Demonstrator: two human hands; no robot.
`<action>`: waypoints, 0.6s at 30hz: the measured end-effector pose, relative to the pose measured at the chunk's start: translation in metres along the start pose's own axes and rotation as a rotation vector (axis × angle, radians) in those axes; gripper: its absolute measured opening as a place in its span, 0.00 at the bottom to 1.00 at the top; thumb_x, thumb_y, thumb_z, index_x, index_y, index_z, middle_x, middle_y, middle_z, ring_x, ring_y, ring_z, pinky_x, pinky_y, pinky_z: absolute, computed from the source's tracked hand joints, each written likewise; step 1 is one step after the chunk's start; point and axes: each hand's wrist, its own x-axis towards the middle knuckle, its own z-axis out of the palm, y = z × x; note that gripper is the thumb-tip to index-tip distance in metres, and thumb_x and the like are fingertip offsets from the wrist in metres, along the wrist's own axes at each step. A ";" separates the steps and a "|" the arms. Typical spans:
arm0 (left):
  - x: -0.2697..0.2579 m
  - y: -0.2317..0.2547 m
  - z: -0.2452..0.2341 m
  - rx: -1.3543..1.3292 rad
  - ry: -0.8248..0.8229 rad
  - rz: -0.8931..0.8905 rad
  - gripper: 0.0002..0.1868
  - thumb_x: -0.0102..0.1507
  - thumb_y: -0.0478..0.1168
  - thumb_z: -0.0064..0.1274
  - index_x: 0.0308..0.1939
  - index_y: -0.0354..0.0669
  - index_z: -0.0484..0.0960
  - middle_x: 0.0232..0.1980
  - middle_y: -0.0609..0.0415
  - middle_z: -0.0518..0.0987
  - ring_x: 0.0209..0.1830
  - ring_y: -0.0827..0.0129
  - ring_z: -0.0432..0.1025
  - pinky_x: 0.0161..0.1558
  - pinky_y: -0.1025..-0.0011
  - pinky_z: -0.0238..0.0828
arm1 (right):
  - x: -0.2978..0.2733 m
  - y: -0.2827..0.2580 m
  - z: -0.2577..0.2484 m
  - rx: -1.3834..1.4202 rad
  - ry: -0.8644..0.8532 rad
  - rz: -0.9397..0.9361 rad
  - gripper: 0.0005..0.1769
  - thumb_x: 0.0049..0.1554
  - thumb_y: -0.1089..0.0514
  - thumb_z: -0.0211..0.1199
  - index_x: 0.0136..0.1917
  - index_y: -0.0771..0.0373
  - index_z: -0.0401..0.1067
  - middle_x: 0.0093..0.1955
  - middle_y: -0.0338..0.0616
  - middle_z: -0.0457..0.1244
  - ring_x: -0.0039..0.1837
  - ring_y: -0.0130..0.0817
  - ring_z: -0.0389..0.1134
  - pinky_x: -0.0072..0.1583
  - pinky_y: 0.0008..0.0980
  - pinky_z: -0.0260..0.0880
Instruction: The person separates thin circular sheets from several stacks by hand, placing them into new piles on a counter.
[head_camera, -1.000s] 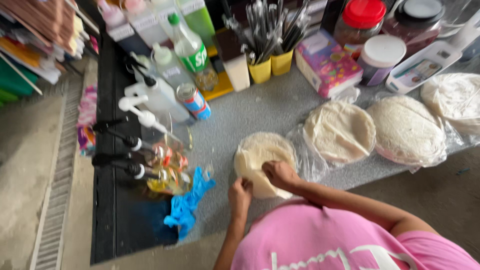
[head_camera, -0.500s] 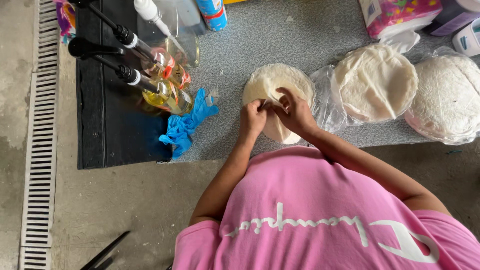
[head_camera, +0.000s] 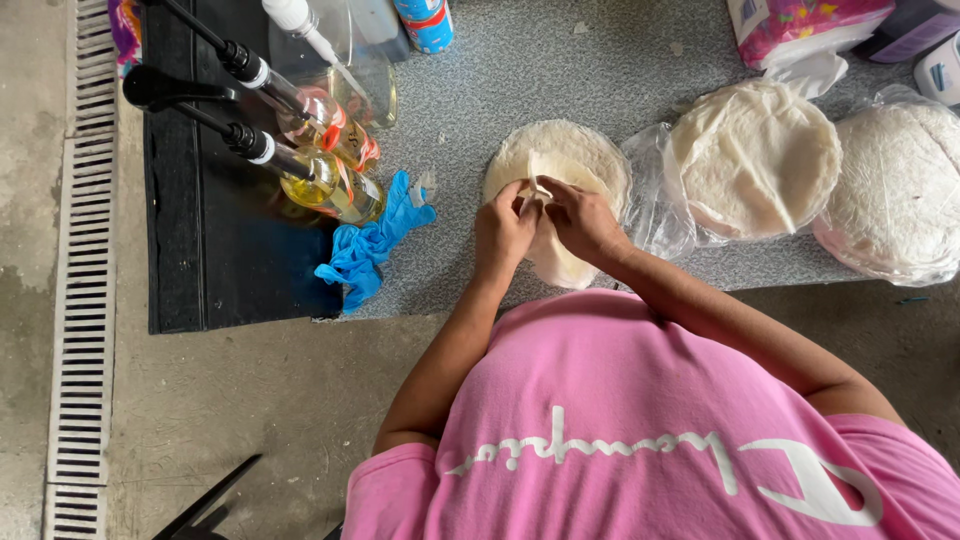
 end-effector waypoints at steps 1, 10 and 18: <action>0.003 -0.002 0.003 0.017 0.047 0.087 0.13 0.66 0.36 0.56 0.53 0.37 0.84 0.36 0.48 0.86 0.29 0.73 0.79 0.32 0.74 0.77 | 0.002 -0.006 -0.006 -0.038 0.005 -0.041 0.21 0.61 0.64 0.60 0.68 0.65 0.72 0.52 0.54 0.70 0.45 0.42 0.72 0.48 0.38 0.76; 0.028 0.020 0.017 -1.068 0.089 -0.024 0.12 0.69 0.31 0.46 0.53 0.36 0.83 0.43 0.52 0.83 0.38 0.76 0.77 0.41 0.75 0.78 | 0.038 -0.064 -0.091 -0.819 -0.005 -0.575 0.18 0.63 0.61 0.58 0.65 0.51 0.75 0.40 0.36 0.65 0.41 0.27 0.63 0.42 0.28 0.68; -0.034 -0.095 0.043 -0.221 0.050 -0.222 0.08 0.62 0.34 0.57 0.36 0.29 0.84 0.27 0.45 0.83 0.23 0.65 0.78 0.26 0.68 0.73 | -0.014 0.031 0.048 -0.286 -0.195 -0.340 0.11 0.62 0.57 0.59 0.56 0.58 0.76 0.41 0.40 0.70 0.39 0.31 0.68 0.38 0.31 0.70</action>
